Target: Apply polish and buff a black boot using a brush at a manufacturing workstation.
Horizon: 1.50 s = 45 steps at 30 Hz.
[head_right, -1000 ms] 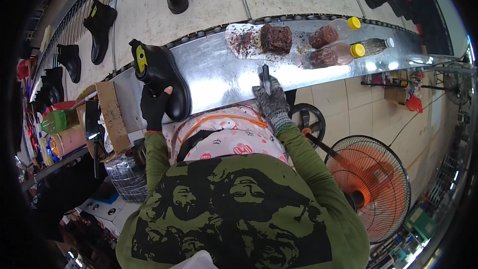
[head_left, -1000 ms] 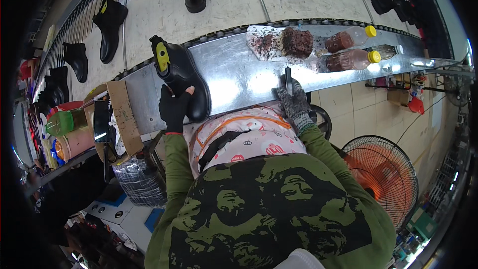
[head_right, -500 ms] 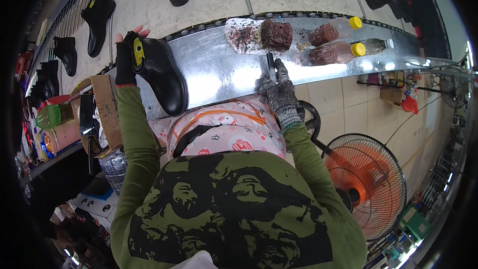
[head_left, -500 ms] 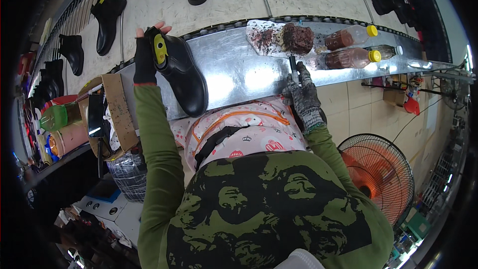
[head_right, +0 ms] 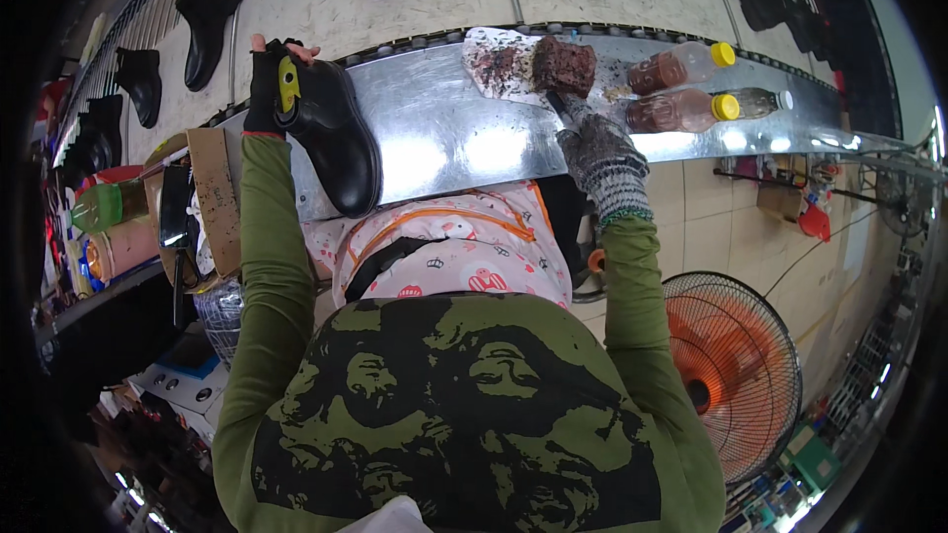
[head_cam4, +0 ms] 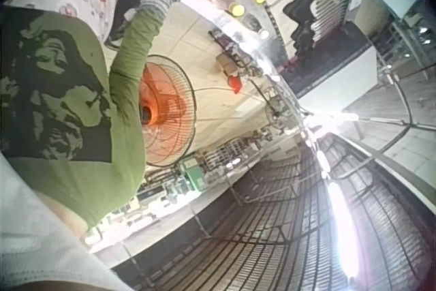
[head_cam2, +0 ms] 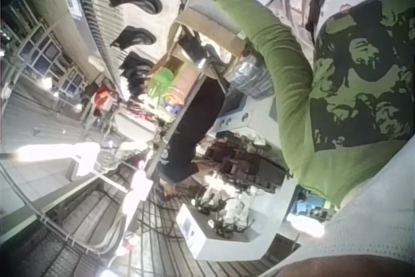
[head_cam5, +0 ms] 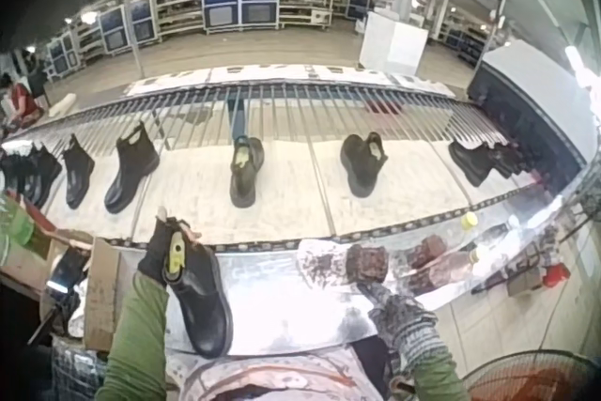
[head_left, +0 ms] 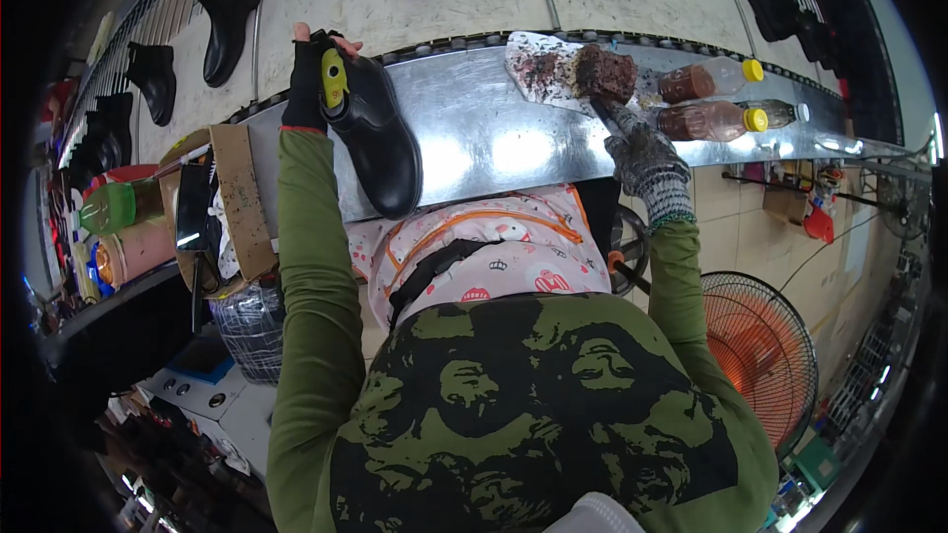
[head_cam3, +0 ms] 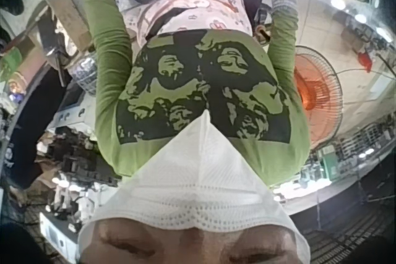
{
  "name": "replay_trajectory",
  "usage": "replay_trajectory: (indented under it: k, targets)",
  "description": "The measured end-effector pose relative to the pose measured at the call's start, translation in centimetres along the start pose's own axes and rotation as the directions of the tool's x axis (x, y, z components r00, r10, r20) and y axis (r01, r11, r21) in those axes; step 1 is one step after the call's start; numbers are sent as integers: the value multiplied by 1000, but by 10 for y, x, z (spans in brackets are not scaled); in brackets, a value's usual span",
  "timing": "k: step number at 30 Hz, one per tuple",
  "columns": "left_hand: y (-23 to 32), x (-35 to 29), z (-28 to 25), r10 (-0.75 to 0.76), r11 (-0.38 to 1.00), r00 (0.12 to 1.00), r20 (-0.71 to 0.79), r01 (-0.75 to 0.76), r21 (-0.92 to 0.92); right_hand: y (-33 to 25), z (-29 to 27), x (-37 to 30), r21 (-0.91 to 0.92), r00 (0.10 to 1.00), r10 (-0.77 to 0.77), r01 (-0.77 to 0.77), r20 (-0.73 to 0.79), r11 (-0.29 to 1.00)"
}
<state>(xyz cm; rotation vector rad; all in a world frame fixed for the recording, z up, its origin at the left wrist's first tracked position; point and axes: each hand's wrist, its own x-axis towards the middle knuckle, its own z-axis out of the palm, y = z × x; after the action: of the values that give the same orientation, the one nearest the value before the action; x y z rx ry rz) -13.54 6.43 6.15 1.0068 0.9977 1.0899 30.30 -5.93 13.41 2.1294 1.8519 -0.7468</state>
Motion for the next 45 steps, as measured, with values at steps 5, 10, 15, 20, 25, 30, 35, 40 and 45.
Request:
replay_trajectory:
  k: [5,10,15,20,25,30,35,40,45]
  targets:
    - [12,-19,11,51,997,998,-45,-48,62,-7,20,-18,531,999,26,-33,21,847]
    - [34,-37,31,453,885,854,256,-395,-248,-17,65,-19,972,998,58,11,-26,235]
    - [41,-41,40,696,716,603,391,-627,-308,-28,75,-28,989,991,73,103,-110,102]
    - [50,-46,52,701,704,525,483,-620,-347,-30,75,-39,990,977,162,140,-135,-23]
    - [64,-53,69,679,714,533,504,-640,-285,-28,84,-44,966,976,186,150,-111,-209]
    - [62,-56,74,635,753,556,536,-600,-270,-24,84,-56,997,988,154,-13,25,-76]
    - [63,-52,78,640,749,525,561,-589,-303,-37,81,-59,980,986,167,41,-8,-195]
    - [64,-58,83,634,761,548,546,-568,-314,-37,77,-59,984,999,25,37,-33,-176]
    - [63,-58,85,540,822,581,609,-518,-235,-38,47,-64,964,965,-243,30,-96,-263]
